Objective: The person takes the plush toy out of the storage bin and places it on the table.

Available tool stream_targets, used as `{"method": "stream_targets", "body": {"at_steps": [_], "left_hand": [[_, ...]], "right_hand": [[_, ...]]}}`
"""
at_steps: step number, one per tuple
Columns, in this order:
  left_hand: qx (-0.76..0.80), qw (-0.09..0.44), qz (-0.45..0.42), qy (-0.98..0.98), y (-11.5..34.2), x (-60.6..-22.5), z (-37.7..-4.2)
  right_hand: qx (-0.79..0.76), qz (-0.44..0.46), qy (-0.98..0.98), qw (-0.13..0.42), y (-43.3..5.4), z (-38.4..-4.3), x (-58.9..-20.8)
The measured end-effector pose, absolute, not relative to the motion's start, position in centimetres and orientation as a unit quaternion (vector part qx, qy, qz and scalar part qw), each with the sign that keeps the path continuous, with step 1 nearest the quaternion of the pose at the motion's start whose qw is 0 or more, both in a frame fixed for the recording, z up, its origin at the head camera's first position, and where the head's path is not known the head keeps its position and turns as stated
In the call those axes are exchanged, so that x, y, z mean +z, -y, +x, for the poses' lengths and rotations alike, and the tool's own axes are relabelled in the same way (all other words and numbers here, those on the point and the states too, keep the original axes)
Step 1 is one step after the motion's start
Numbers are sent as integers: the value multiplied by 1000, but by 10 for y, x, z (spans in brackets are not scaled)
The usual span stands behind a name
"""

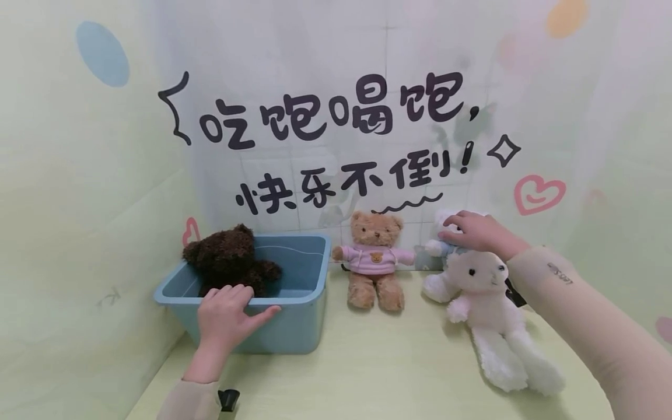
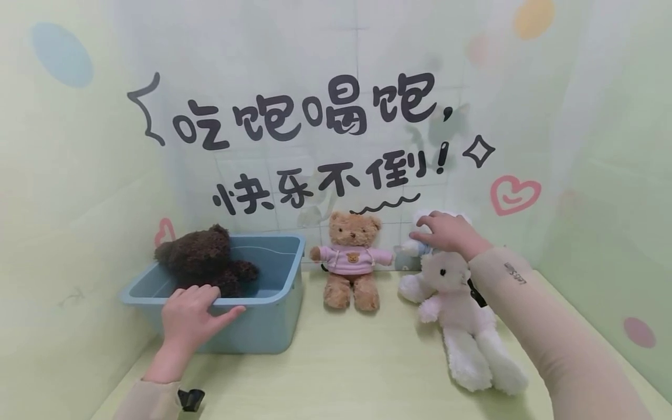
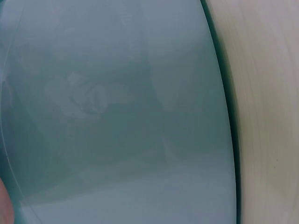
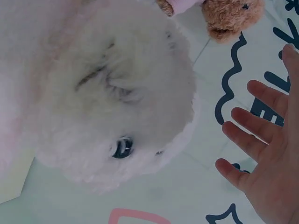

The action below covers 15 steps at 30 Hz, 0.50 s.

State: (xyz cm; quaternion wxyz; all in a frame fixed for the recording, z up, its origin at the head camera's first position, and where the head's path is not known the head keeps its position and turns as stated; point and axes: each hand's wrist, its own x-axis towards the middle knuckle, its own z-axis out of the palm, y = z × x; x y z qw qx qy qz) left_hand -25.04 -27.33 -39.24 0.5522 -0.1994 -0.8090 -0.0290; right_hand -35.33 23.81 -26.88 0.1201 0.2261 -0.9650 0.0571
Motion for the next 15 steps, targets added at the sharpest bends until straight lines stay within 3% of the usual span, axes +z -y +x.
{"method": "stream_targets", "body": {"at_steps": [15], "left_hand": [[-27,551,-195,811,275,-392,-250]], "right_hand": [[47,262,958,104,-169,-370,-239]]}}
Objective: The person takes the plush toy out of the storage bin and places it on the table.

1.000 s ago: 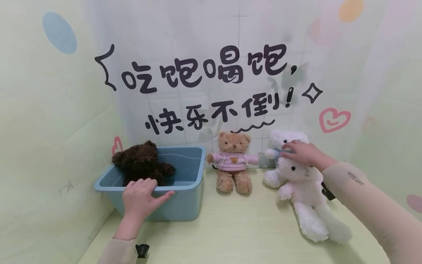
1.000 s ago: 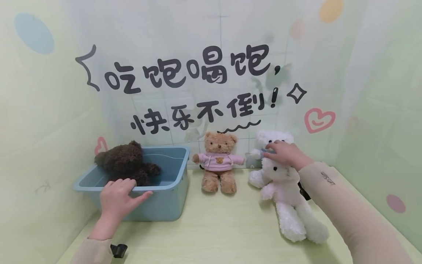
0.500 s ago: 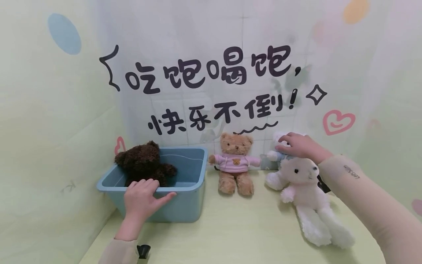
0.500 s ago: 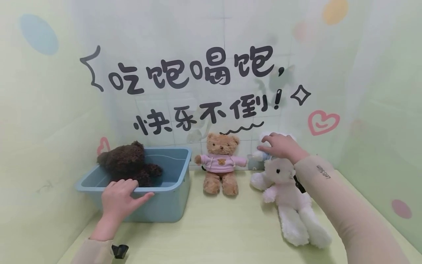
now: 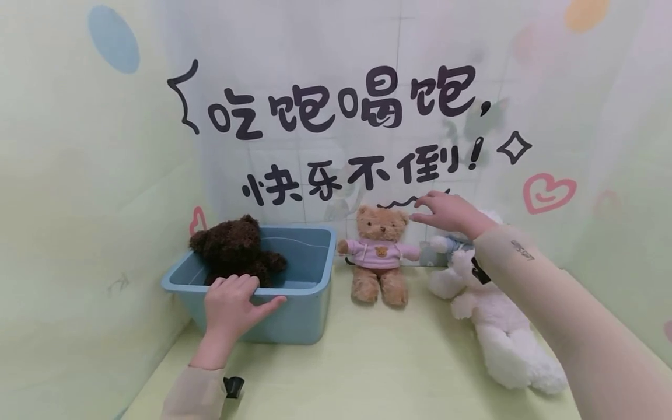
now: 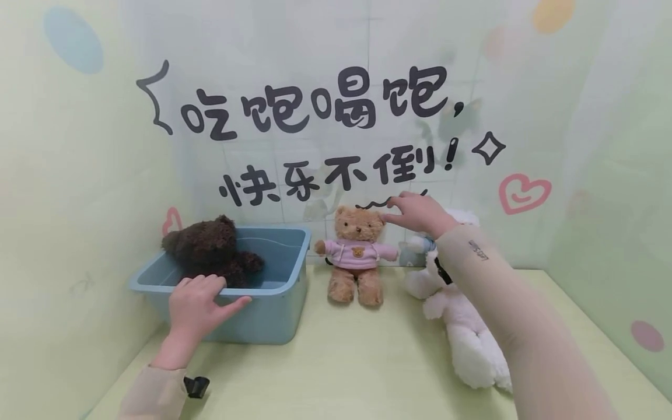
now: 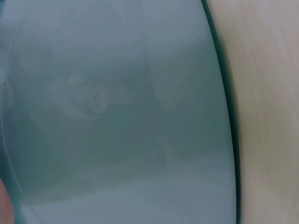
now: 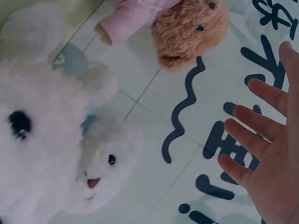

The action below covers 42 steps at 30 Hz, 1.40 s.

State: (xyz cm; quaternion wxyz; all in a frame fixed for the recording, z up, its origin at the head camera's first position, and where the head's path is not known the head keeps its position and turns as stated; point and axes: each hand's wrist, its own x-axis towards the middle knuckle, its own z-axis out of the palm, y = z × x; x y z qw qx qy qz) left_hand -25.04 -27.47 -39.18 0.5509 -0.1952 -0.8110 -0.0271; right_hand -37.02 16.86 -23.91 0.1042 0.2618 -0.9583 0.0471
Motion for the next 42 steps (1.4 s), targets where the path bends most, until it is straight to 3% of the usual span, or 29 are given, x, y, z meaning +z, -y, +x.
{"method": "stream_targets", "body": {"at_steps": [13,21,42], "left_hand": [[-17,569,-204,796,281,-388,-255],[-18,609,-209,765,280,-387,-253],[8,592,-215,776,276,-388,-237]], "right_hand": [[5,331,934,137,-70,-379,-212],[-25,383,913,140,-17,-378,-201],[-55,464,864,186,93,-363,-211]]}}
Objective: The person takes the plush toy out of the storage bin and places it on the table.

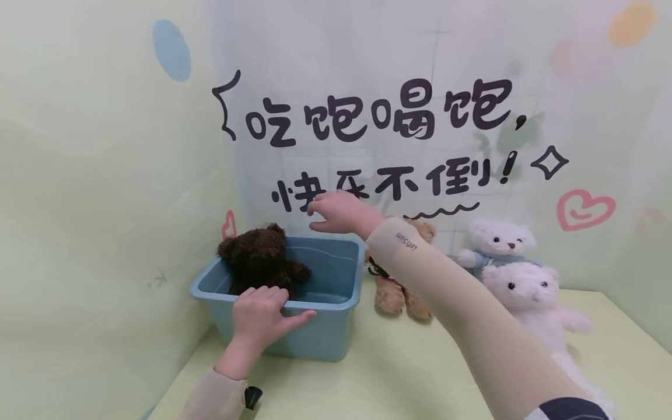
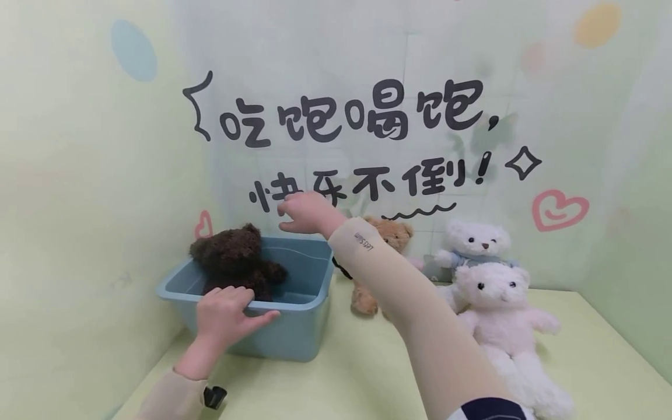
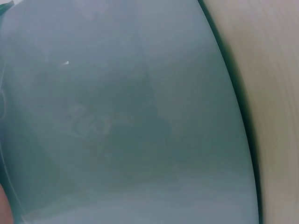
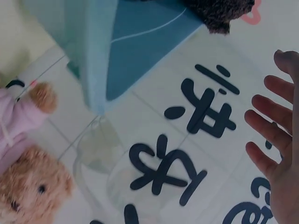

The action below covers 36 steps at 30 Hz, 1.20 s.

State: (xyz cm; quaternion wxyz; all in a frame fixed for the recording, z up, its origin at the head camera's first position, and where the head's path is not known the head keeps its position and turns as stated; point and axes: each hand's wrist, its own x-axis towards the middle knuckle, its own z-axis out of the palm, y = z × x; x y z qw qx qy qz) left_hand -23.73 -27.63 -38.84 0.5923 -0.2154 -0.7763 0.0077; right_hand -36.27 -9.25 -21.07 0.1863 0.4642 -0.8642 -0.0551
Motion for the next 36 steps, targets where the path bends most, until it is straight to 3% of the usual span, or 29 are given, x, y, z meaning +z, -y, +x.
{"method": "stream_targets", "body": {"at_steps": [20,36], "left_hand": [[26,605,-201,770,278,-381,-228],[15,616,-201,761,268,-388,-230]], "right_hand": [[23,571,739,356,176,-363,-249],[23,570,745,346,197,-377,-290]]}}
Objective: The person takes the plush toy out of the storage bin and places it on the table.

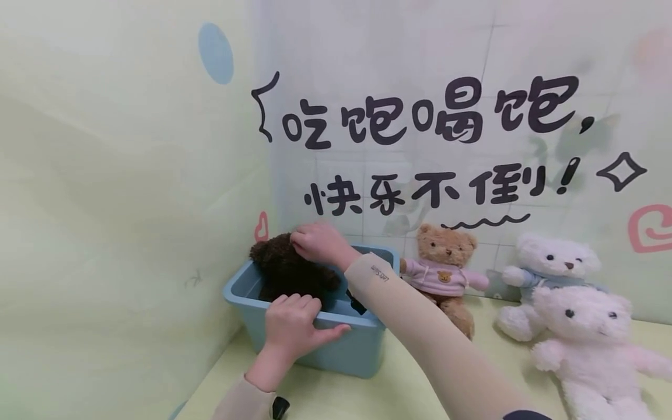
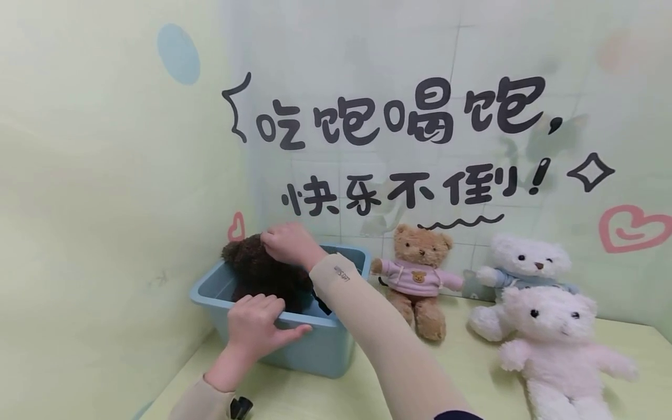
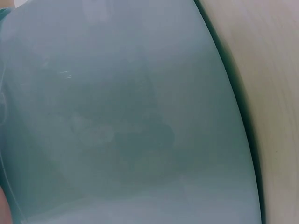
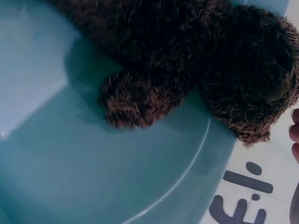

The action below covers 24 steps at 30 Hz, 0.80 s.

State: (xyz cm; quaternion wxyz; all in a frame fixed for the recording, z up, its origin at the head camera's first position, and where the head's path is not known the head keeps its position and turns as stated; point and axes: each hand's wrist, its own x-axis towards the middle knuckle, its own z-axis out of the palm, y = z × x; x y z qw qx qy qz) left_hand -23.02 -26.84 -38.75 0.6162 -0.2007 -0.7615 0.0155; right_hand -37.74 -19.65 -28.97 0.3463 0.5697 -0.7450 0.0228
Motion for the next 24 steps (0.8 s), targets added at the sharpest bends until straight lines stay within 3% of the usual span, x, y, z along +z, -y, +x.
{"method": "stream_targets", "body": {"at_steps": [6,14,24], "left_hand": [[12,625,-203,753,268,-388,-231],[14,627,-203,752,267,-390,-233],[9,643,-212,736,263,-382,-230]], "right_hand": [[73,569,743,345,195,-382,-297],[68,564,787,241,193,-384,-307],[58,561,810,162,191,-390,-315]]}}
